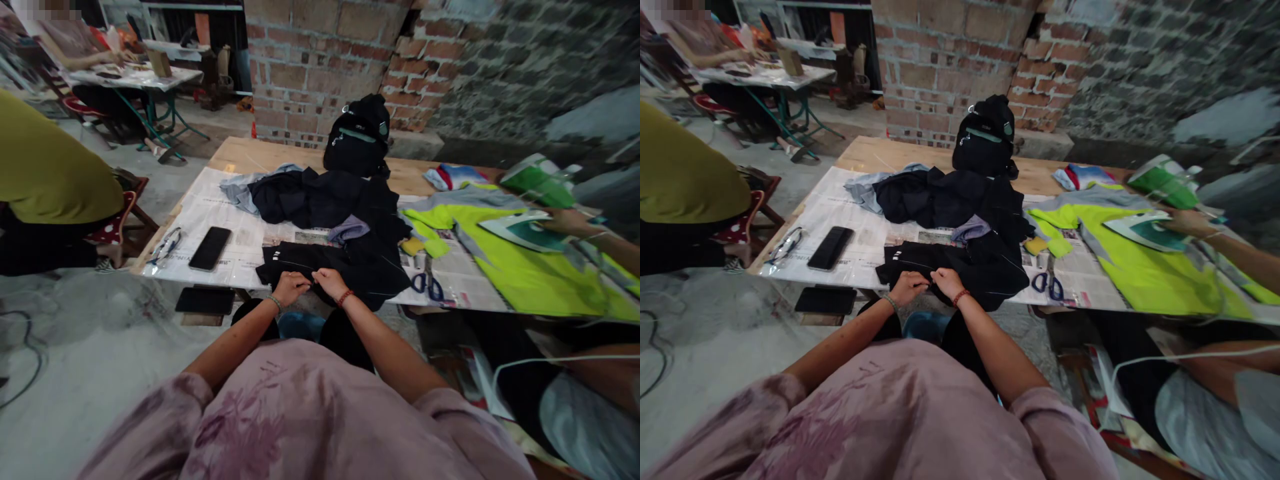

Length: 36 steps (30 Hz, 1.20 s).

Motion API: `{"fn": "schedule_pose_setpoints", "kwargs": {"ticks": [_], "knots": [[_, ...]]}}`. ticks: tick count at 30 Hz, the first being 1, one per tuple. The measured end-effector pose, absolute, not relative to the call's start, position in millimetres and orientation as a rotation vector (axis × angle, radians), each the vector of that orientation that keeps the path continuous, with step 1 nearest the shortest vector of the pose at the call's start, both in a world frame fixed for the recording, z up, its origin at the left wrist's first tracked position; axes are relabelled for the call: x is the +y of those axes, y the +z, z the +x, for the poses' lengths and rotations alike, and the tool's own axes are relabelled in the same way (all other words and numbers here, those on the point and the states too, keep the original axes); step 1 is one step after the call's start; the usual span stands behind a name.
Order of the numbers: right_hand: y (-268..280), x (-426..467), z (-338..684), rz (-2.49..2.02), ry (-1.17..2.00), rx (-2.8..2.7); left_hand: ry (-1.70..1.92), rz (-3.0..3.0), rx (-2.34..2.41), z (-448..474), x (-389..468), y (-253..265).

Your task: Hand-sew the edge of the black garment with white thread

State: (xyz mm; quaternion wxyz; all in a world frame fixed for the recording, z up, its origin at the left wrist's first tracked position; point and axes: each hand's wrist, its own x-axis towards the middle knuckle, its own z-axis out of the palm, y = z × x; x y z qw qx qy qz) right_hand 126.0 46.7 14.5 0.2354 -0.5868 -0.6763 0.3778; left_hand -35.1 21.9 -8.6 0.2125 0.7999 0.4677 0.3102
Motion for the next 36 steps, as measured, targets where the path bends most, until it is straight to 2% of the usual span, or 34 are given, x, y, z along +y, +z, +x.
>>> {"fn": "schedule_pose_setpoints", "kwargs": {"ticks": [9,25,36], "knots": [[16.0,40.2,125.6,-1.577,0.791,-2.054,0.857,2.222,1.325,-33.4,20.7,-8.5],[15.3,39.3,127.7,-1.540,0.786,-2.074,0.860,2.183,1.414,-28.5,19.0,-8.0],[10.9,36.7,126.4,-1.526,0.869,-2.014,1.048,2.029,1.322,-26.8,22.7,-8.5]]}}
